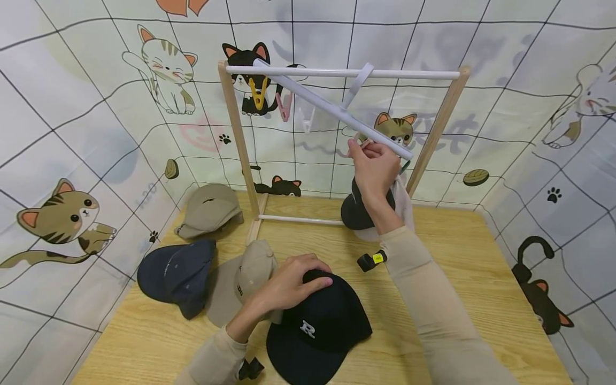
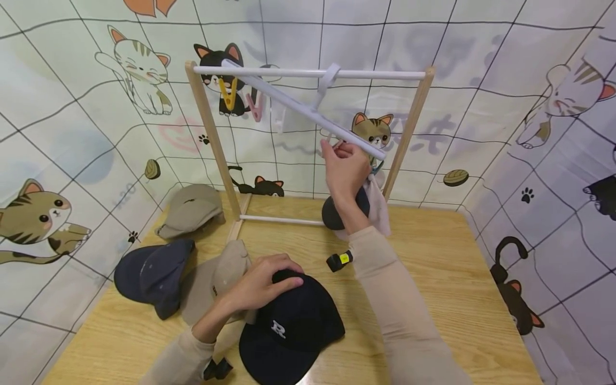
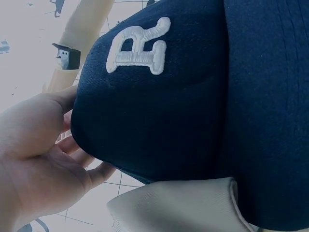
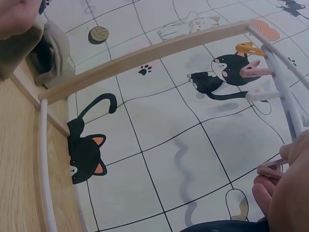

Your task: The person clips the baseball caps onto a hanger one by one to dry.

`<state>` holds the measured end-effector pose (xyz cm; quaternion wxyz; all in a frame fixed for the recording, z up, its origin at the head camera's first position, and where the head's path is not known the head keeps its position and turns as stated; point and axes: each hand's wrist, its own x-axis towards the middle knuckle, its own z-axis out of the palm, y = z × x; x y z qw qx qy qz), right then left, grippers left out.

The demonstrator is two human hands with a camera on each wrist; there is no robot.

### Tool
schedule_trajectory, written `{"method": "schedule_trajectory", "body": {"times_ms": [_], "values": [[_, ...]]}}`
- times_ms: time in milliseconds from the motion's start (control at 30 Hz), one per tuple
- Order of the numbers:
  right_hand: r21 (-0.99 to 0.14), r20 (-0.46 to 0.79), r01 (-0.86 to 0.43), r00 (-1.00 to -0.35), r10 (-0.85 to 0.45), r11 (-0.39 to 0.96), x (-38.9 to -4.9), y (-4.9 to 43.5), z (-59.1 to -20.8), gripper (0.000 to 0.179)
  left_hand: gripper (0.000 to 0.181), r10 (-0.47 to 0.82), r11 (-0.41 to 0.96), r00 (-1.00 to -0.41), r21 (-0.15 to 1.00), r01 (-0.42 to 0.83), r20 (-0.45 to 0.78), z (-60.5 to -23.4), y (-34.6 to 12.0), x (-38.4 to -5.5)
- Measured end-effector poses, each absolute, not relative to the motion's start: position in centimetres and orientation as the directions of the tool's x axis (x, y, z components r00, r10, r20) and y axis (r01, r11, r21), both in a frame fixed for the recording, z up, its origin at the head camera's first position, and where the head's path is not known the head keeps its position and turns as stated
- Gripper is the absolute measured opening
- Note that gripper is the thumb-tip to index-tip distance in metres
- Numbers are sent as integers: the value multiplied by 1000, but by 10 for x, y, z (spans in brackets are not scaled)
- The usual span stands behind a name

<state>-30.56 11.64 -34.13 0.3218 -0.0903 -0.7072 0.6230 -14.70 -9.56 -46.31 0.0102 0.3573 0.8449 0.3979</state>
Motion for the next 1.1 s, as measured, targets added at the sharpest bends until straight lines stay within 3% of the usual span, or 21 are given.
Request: {"method": "schedule_trajectory", "body": {"times_ms": [233,533,1100], "values": [[-928,370,-269,-741,561,256,-311,117,-342,21,21,608,419,-746,689,592,272,-461,-96,-145],[-905,411,-263,-748,522,336,-312,126,-340,24,21,609,417,-745,689,593,274,-461,-97,-144],[-918,368,-264,-844,390,296,-311,137,-337,24,20,627,431,-734,669,605,260,-456,-92,-145]]}}
